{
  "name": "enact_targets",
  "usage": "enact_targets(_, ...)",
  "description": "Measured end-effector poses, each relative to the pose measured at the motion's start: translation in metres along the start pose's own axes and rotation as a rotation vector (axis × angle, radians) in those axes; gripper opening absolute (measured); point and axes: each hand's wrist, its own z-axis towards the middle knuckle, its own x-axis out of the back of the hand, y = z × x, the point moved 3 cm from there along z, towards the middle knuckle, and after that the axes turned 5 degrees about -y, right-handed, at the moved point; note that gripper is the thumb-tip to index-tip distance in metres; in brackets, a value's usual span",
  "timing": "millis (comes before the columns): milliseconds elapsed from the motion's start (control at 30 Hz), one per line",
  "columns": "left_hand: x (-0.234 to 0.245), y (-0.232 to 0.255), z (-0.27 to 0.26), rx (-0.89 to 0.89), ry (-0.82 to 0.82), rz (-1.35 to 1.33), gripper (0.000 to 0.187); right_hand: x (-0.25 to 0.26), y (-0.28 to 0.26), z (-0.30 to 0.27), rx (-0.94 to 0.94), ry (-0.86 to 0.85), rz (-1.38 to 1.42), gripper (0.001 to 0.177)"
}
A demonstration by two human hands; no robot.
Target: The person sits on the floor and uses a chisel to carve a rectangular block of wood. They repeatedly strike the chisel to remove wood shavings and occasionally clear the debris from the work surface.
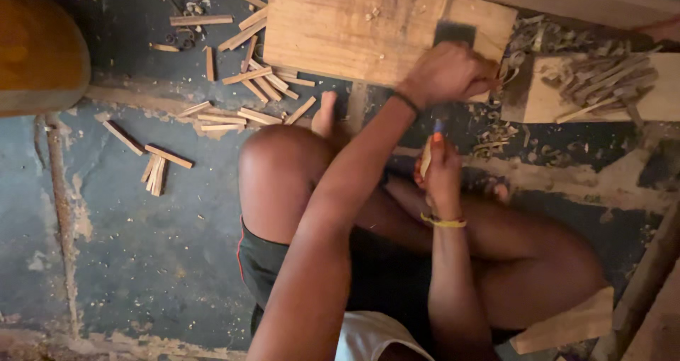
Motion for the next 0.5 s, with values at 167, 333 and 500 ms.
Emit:
enact_targets(167, -0.010, -0.021, 0.013, -0.032, 0.018, 0.060, 0.021, 0.000, 0.000, 0.018, 0.023, -0.015, -0.005, 0.043)
enact_targets(333, -0.036, -0.039, 0.015, -0.005, -0.091, 0.128, 0.025, 0.004, 0.010, 0.030, 0.032, 0.035, -0.092, 0.049)
enact_targets(500, -0.011, -0.055, 0.042, 0.076, -0.019, 0.148, 0.022, -0.005, -0.003, 0.058, 0.096, 0.035, -0.130, 0.058)
